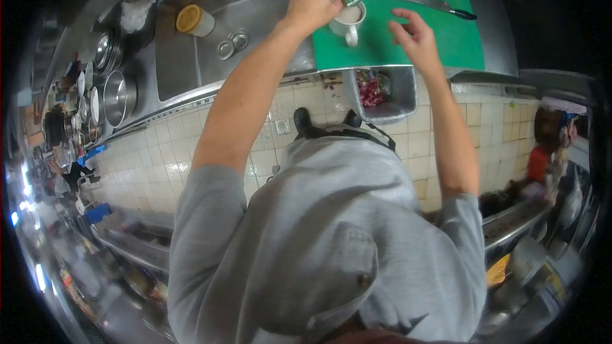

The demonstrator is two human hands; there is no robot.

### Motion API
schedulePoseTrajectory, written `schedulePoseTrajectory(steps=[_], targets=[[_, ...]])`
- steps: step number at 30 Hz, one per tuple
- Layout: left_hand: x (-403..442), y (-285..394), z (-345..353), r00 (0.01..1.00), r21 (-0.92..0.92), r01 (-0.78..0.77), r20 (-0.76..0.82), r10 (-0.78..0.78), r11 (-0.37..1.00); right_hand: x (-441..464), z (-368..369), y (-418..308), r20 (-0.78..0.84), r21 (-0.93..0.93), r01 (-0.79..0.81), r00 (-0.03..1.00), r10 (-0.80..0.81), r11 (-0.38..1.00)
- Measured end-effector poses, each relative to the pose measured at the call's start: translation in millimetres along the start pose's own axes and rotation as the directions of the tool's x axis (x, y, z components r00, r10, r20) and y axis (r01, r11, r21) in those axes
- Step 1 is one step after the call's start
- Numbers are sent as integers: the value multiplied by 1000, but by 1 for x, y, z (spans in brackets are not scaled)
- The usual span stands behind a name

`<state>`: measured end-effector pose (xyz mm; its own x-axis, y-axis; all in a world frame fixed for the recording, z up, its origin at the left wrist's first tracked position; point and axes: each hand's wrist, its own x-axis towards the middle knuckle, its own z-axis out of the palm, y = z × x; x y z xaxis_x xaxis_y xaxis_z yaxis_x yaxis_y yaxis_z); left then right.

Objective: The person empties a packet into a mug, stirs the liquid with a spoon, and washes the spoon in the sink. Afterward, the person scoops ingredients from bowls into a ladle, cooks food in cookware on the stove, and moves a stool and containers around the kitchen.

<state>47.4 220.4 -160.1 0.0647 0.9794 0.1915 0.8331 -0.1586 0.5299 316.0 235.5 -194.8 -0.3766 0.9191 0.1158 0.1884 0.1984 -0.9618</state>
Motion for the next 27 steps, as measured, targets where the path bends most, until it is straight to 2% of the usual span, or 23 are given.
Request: schedulePoseTrajectory(steps=[2, 6, 8, 9, 11, 15, 17, 21, 23, 25, 27], targets=[[-1, -2, 7, 995, 31, -51, -87, 54, 998, -19, -6, 9, -21, 13, -25, 999, 25, 1000], [5, 2, 14, 998, -38, -43, -42, 41, 998, -58, -19, 34, -65, 51, -115, 991, 118, 992], [10, 2, 15, 993, -21, 77, 91, -74, 997, -79, -26, 44, -149, 203, -278, 939, 311, 939], [10, 2, 13, 993, -13, 77, 90, -75, 997, -88, -28, 50, -146, 209, -275, 940, 308, 938], [7, 12, 9, 988, 63, 118, 91, -124, 991, -108, -36, 59, -256, 356, -317, 872, 418, 879], [1, 7, 13, 989, 33, 133, 63, -135, 991, -145, -49, 73, -347, 490, -291, 800, 490, 822], [0, -1, 17, 998, 0, 38, -57, -38, 999, -160, -52, 77, -394, 563, -296, 725, 565, 772], [2, -12, 20, 994, -125, -9, -112, -5, 992, -180, -49, 85, -378, 616, -321, 680, 628, 719], [0, -8, 15, 989, -145, 44, -136, -64, 988, -186, -43, 92, -371, 647, -317, 664, 650, 693], [0, -3, 12, 986, -150, 22, -162, -47, 988, -191, -38, 97, -368, 675, -308, 647, 668, 671], [-3, 13, 2, 979, -144, 88, -172, -113, 986, -196, -32, 100, -359, 696, -295, 646, 673, 655]])
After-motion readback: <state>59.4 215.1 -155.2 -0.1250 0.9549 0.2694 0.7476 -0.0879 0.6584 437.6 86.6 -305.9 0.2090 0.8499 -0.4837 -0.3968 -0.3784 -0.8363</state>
